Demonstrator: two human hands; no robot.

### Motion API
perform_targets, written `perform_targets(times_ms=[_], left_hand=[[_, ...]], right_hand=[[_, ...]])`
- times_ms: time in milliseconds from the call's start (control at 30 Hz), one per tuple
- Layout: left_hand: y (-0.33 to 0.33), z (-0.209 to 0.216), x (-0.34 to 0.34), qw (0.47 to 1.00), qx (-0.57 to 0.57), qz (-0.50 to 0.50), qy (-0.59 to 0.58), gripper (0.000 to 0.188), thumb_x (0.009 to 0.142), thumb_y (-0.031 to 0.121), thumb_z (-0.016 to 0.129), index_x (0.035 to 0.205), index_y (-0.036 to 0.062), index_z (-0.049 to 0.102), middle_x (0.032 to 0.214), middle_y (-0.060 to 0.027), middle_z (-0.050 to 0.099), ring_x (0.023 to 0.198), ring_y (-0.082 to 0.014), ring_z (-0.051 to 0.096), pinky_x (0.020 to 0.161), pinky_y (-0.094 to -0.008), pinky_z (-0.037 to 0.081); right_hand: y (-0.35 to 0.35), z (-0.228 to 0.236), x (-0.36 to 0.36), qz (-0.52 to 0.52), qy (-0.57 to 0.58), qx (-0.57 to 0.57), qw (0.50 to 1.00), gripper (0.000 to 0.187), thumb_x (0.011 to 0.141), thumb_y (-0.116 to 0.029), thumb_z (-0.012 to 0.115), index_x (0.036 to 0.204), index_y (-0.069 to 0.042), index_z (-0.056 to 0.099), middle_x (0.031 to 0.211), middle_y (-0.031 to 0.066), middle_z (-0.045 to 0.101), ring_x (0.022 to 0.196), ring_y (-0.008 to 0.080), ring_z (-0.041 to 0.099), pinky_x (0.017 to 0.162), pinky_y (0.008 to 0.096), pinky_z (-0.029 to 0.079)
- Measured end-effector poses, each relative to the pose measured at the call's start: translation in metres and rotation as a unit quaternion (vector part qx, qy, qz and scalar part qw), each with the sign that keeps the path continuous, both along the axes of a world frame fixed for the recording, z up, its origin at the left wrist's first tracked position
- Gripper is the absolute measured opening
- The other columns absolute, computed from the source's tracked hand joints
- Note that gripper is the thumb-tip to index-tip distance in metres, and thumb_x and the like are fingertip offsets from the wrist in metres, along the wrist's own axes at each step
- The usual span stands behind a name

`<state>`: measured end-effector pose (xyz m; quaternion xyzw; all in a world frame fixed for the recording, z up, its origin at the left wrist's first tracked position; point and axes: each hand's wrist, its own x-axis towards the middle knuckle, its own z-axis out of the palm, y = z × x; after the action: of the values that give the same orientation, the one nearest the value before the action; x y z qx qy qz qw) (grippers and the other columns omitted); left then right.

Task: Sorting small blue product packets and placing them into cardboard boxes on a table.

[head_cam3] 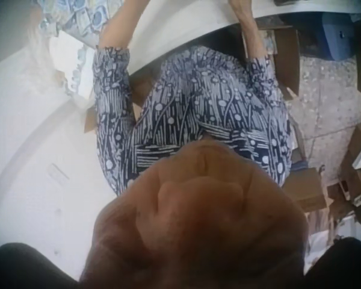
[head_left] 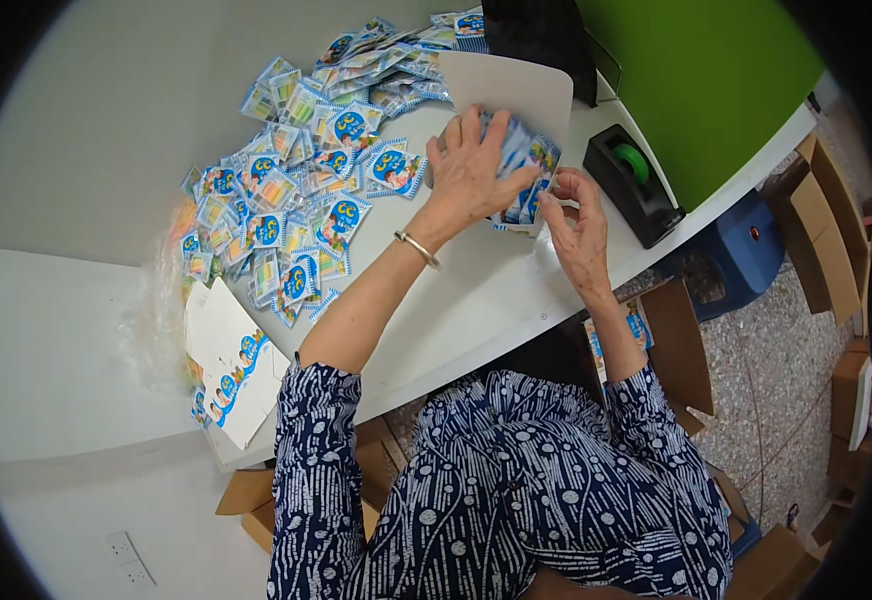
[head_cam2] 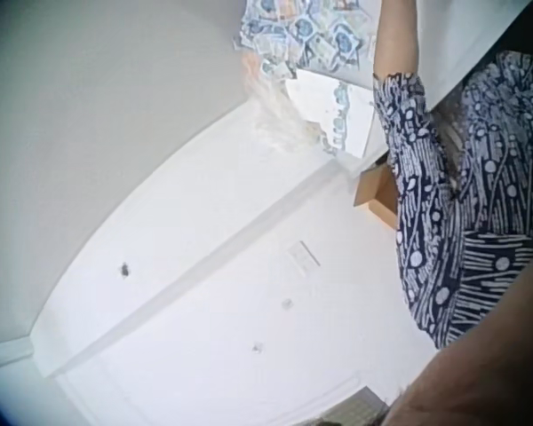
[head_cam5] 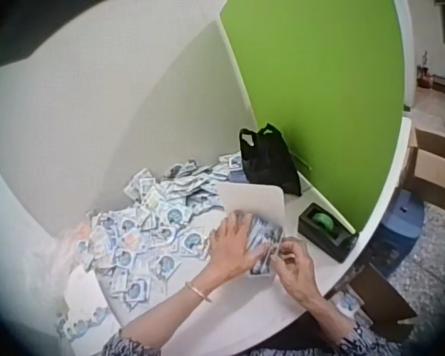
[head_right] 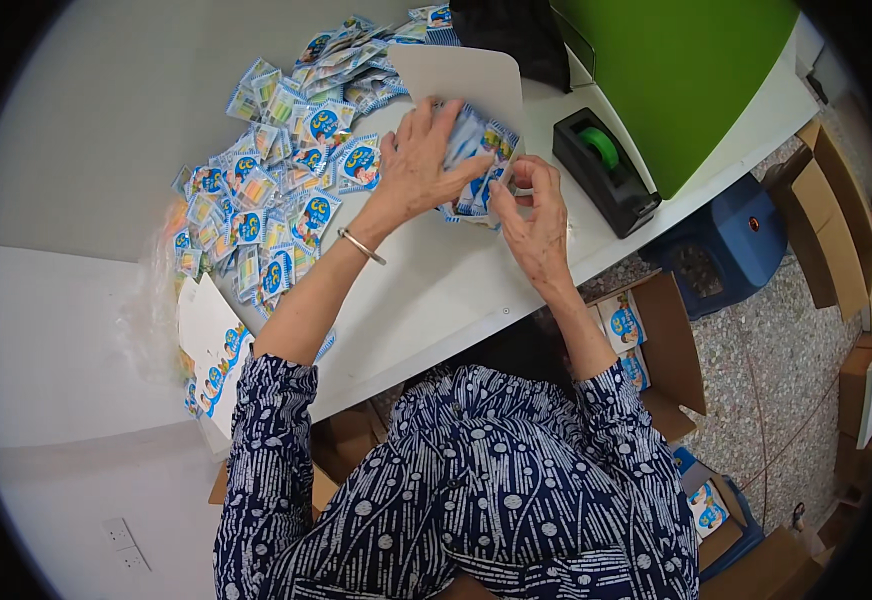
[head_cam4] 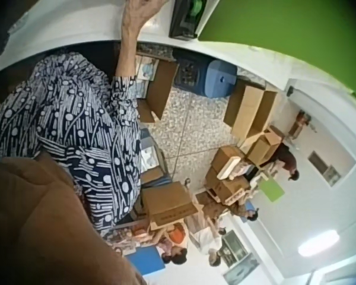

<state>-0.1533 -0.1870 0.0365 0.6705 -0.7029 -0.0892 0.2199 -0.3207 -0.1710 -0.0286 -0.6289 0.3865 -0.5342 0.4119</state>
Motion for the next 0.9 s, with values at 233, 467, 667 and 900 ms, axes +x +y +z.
perform_targets(times_ms=[233, 467, 667, 900], left_hand=[[0.005, -0.038, 0.009, 0.967, -0.194, 0.049, -0.16, 0.075, 0.088, 0.057, 0.053, 0.139, 0.0034, 0.039, 0.141, -0.0247, 0.035, 0.131, -0.0448, 0.031, 0.099, -0.0654, 0.024], [0.019, -0.017, 0.019, 0.98, -0.142, -0.032, -0.132, 0.069, 0.091, 0.048, 0.053, 0.136, -0.0026, 0.039, 0.141, -0.0283, 0.033, 0.129, -0.0484, 0.031, 0.103, -0.0609, 0.025], [0.028, -0.024, 0.002, 0.972, -0.177, -0.071, -0.137, 0.065, 0.093, 0.04, 0.054, 0.132, -0.0093, 0.039, 0.131, -0.0373, 0.037, 0.119, -0.0492, 0.04, 0.101, -0.0583, 0.029], [0.03, -0.024, 0.0, 0.986, -0.094, -0.035, -0.133, 0.068, 0.092, 0.041, 0.053, 0.133, -0.0102, 0.038, 0.127, -0.0406, 0.037, 0.109, -0.0484, 0.045, 0.095, -0.0554, 0.034]], right_hand=[[0.005, 0.014, 0.013, -0.078, 0.122, -0.139, 0.98, 0.033, 0.089, -0.009, 0.062, 0.119, 0.0, 0.055, 0.131, 0.0147, 0.048, 0.116, 0.0282, 0.051, 0.097, 0.0394, 0.043], [-0.003, 0.006, 0.005, -0.068, 0.173, -0.191, 0.964, 0.033, 0.089, -0.01, 0.061, 0.119, 0.003, 0.057, 0.137, 0.0209, 0.046, 0.12, 0.0372, 0.048, 0.101, 0.0438, 0.039], [-0.007, -0.004, 0.016, -0.013, 0.112, -0.175, 0.978, 0.043, 0.098, -0.019, 0.049, 0.135, 0.004, 0.045, 0.148, 0.0208, 0.035, 0.137, 0.0388, 0.033, 0.112, 0.0438, 0.029], [-0.035, -0.005, 0.01, 0.077, 0.187, -0.27, 0.941, 0.061, 0.1, -0.041, 0.04, 0.144, 0.001, 0.031, 0.154, 0.0204, 0.023, 0.144, 0.0368, 0.018, 0.117, 0.0451, 0.015]])
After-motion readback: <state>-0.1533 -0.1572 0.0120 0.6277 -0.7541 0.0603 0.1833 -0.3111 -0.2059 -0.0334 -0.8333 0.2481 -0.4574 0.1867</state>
